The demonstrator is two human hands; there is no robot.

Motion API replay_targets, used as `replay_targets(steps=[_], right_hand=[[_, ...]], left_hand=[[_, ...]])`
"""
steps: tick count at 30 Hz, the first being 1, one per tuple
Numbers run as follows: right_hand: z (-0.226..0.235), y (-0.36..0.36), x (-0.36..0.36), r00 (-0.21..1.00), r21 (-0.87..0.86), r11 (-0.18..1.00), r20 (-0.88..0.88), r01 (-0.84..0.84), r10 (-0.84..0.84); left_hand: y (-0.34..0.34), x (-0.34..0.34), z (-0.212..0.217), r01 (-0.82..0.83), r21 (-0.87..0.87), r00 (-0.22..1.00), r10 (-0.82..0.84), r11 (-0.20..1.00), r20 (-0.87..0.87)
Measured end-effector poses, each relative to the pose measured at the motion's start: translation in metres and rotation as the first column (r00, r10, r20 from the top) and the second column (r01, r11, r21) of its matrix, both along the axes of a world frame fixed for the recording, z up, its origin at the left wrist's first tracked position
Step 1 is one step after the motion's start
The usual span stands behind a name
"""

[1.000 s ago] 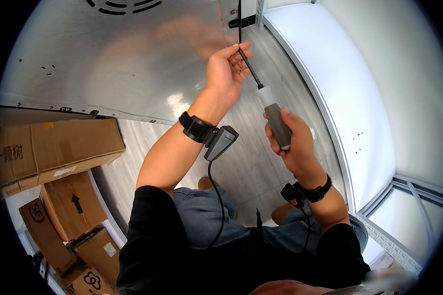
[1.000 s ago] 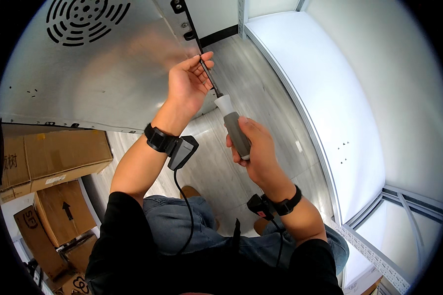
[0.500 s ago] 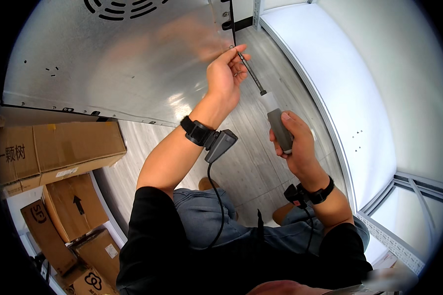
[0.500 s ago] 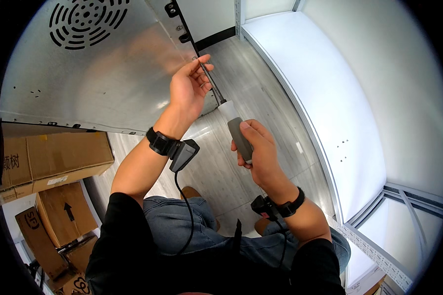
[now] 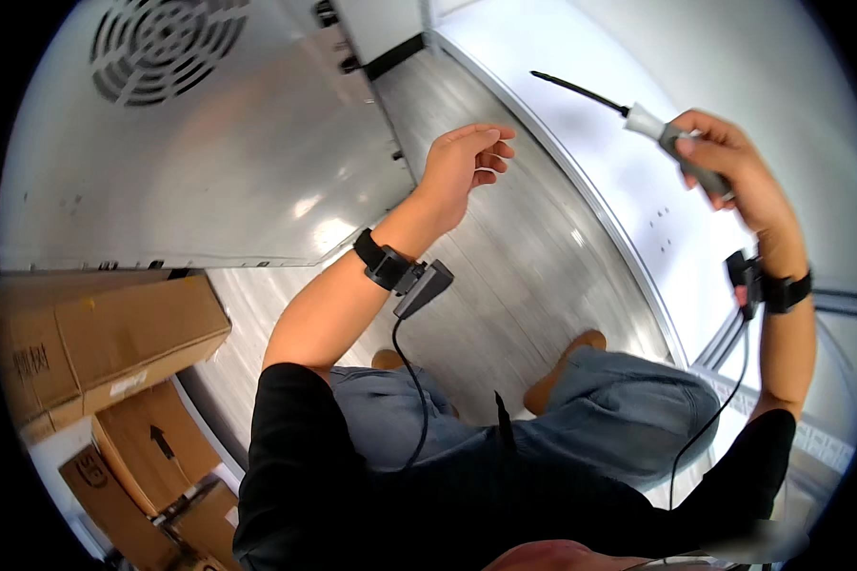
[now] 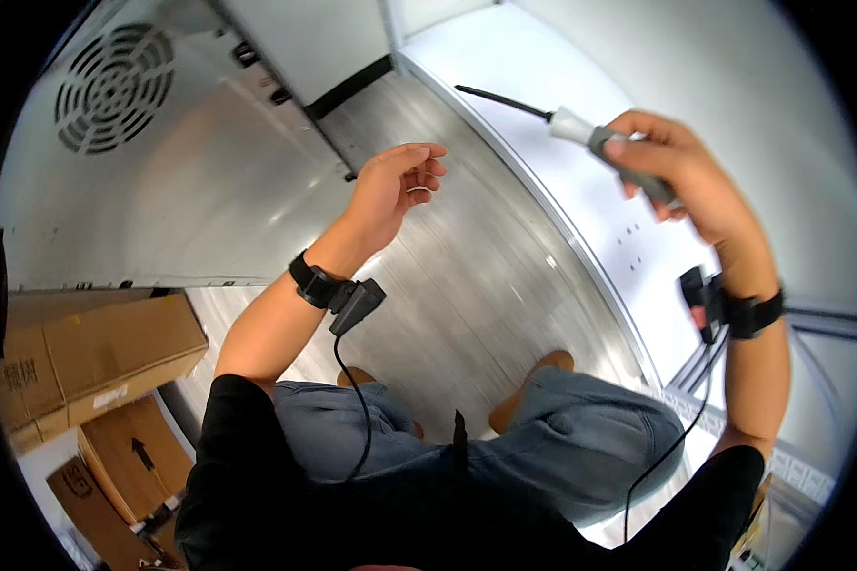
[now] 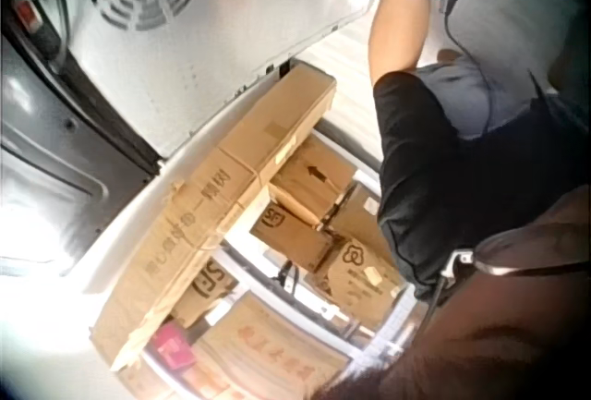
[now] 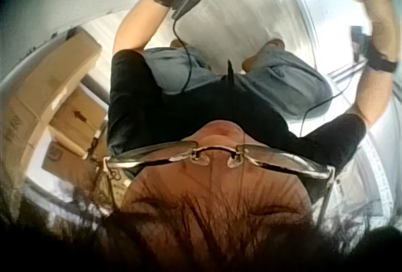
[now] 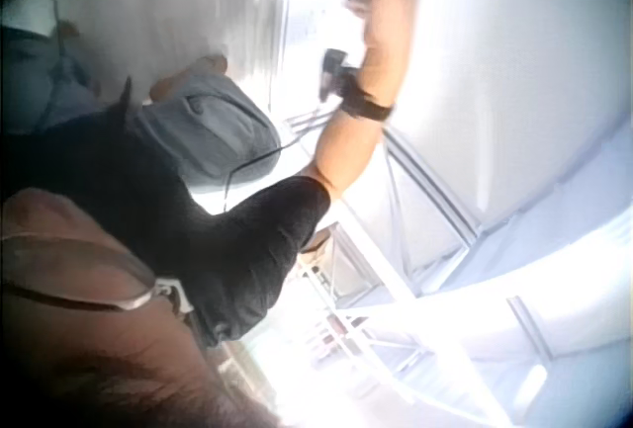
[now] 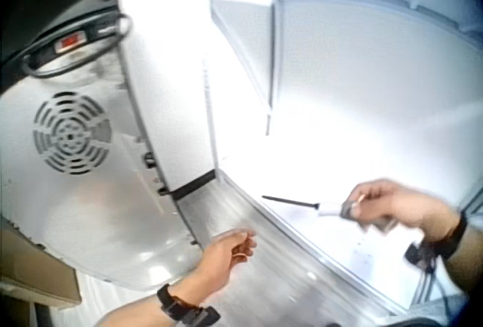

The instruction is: The person uses a screwdriver to tighten screws into a white metal cabinet panel. They repeatedly pick up screws and secure them into pre-drilled holes along the edges of the panel.

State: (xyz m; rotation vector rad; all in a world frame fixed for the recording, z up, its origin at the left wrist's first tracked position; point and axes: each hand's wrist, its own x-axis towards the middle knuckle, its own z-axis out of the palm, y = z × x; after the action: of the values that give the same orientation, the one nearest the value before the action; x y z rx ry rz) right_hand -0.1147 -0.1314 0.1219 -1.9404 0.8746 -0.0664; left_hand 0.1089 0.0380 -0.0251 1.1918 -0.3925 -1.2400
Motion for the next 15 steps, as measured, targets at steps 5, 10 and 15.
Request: replay_targets(steps=[5, 10, 15], right_hand=[[0.008, -0.042, -0.107, 0.99, -0.107, 0.992, -0.117, 0.07, -0.083], [-0.106, -0.043, -0.234, 0.926, 0.15, 0.92, 0.054, 0.361, -0.373], [-0.245, -0.008, -0.313, 0.627, 0.276, 0.625, 0.096, 0.73, -0.773]], left_hand=[[-0.054, -0.046, -0.027, 0.244, 0.124, 0.928, -0.268, 0.962, 0.259], [-0.115, -0.145, -0.083, 0.463, 0.262, 0.722, -0.532, 0.847, 0.443], [-0.164, -0.246, -0.158, 0.557, 0.276, 0.445, -0.563, 0.783, 0.697]])
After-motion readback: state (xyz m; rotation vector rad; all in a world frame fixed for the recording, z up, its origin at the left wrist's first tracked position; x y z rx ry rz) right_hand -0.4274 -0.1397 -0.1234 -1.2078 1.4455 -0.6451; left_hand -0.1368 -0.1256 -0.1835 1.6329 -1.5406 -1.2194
